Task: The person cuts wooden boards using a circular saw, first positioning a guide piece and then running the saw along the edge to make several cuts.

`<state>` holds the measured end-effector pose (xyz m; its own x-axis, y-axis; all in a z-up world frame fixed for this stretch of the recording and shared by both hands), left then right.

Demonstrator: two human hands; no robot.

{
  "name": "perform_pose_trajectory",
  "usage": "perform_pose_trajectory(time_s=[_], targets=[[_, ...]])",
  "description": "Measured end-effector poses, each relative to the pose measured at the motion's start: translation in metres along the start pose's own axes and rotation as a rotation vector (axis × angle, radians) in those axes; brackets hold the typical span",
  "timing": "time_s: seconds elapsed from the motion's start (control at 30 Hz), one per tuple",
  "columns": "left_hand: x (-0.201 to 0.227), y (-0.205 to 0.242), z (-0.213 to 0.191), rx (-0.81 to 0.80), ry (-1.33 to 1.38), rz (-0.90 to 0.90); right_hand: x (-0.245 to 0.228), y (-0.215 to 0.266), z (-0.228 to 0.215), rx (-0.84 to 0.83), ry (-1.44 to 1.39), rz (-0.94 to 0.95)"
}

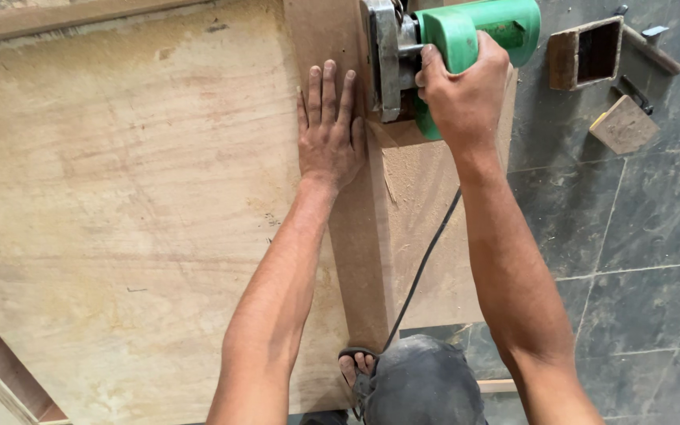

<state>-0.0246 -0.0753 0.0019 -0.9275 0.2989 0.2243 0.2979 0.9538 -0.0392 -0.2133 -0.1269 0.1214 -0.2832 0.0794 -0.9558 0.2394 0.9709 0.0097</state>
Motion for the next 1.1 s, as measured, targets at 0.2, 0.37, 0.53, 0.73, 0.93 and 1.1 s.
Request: perform_pose_trajectory(time_s=[0.2, 0.37, 0.53, 0.73, 0.93, 1.1], targets=[[-0.005, -0.001, 0.004, 0.006, -0.023, 0.003, 0.013, 0.008, -0.003, -0.056, 0.029, 0.116], [-0.005, 0.001, 0.007, -0.013, -0.036, 0.000, 0.015, 0.059, -0.013, -0.037, 0.045, 0.251], [-0.005, 0.005, 0.006, -0.049, -0.063, -0.019, -0.001, 0.110, -0.021, -0.024, 0.063, 0.249], [-0.006, 0.000, 0.003, -0.028, -0.056, -0.011, -0.008, 0.114, -0.023, 0.062, 0.035, 0.262], [-0.004, 0.000, 0.006, 0.007, -0.053, 0.007, 0.006, 0.097, -0.020, 0.055, 0.113, 0.304], [-0.005, -0.002, -0.004, -0.016, -0.013, -0.012, -0.013, 0.053, -0.014, 0.098, 0.286, -0.041]])
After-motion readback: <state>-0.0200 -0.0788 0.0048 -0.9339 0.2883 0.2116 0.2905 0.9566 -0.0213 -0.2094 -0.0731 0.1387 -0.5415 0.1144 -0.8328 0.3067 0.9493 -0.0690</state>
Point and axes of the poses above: each hand's wrist, its own y-axis away from the middle knuckle, its own z-axis out of the palm, x = y × z, the point moved 8 cm from there along -y, towards the middle knuckle, and after that the axes turned 7 degrees about -y, right-handed, at the moved point
